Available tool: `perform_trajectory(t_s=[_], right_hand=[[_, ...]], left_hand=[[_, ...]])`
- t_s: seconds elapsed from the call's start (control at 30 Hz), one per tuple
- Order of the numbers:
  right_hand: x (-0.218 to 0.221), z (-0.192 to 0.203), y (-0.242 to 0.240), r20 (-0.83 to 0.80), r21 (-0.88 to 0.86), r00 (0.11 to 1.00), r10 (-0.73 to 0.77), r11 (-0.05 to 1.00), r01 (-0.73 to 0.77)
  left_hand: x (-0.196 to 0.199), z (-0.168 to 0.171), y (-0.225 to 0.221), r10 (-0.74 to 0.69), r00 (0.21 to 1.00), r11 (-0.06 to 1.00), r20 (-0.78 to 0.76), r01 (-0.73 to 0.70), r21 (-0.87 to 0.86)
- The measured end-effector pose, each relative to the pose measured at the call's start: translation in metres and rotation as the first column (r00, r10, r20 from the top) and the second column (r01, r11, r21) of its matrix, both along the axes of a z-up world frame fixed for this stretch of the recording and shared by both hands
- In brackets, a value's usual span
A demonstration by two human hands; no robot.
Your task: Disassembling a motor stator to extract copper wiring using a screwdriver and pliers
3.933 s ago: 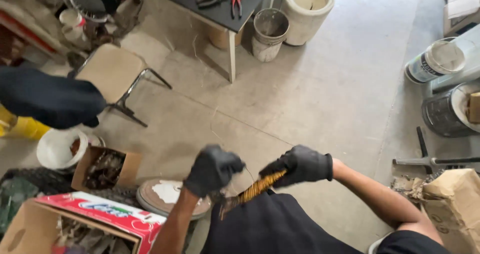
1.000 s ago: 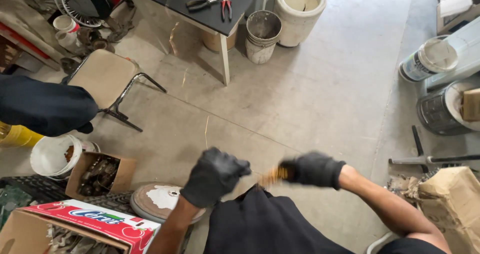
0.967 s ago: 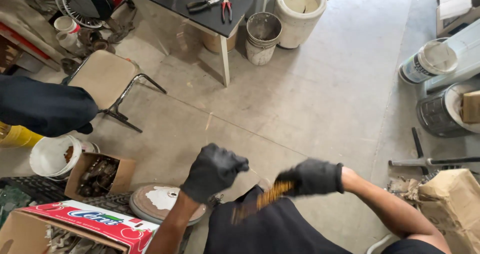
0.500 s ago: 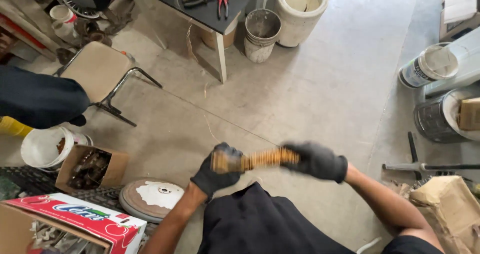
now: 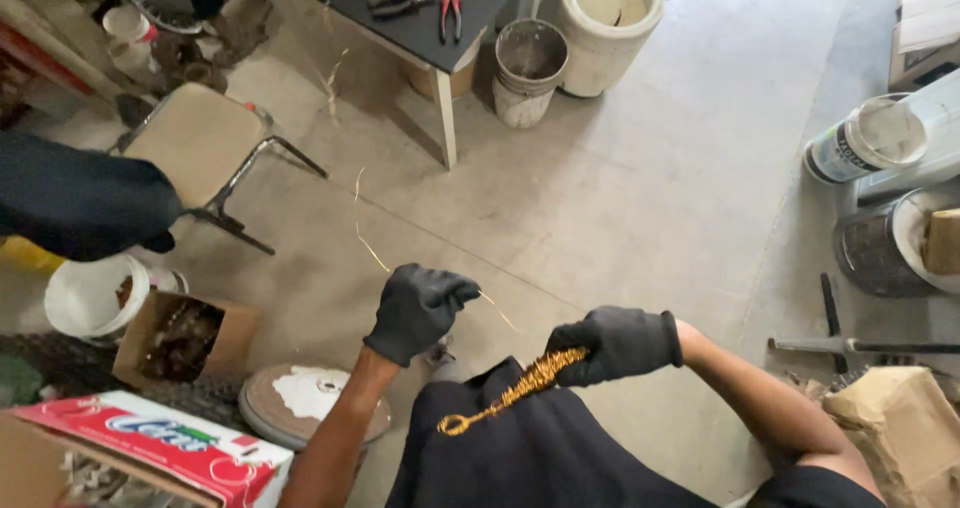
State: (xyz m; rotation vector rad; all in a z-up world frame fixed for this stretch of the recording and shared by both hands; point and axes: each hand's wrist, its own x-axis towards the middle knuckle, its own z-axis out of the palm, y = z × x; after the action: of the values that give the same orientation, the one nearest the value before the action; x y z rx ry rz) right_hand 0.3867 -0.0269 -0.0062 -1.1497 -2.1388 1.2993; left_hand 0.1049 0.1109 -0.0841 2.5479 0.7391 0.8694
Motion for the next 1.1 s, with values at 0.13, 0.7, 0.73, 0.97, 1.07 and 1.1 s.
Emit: perform_trajectory(t_s=[0.13, 0.7, 0.73, 0.97, 1.07, 1.1], right_hand=[[0.001, 0.006, 0.014, -0.099, -0.064, 0.992, -0.077, 0.995, 0.071], [-0.04, -0.003, 0.094, 0.57, 0.043, 0.82, -0.048, 0.999, 0.028], [-0.039, -0.004, 0.099, 0.575, 0.049, 0.817, -0.045, 0.999, 0.02], [-0.055, 0.017, 0.147, 0.576, -0.053, 0.717, -0.393, 0.857, 0.512], [-0.076, 0.018, 0.152, 0.324, -0.144, 0.932, -0.161, 0.965, 0.217], [-0.079, 0.017, 0.156, -0.02, -0.154, 0.989, -0.149, 0.977, 0.145]], left_hand=[[0.008, -0.008, -0.01, -0.013, 1.0, 1.0, -0.017, 0.013, -0.011], [-0.027, 0.014, 0.068, -0.233, 0.973, 0.941, 0.001, 0.225, 0.253], [-0.022, 0.0, 0.078, -0.225, 0.974, 0.941, 0.005, 0.216, 0.26], [-0.045, -0.005, 0.12, -0.207, 0.975, 0.975, 0.078, 0.199, 0.098], [-0.043, -0.012, 0.134, -0.175, 0.981, 0.975, 0.079, 0.161, 0.15], [-0.037, -0.019, 0.144, -0.2, 0.971, 0.978, 0.135, 0.189, 0.087]])
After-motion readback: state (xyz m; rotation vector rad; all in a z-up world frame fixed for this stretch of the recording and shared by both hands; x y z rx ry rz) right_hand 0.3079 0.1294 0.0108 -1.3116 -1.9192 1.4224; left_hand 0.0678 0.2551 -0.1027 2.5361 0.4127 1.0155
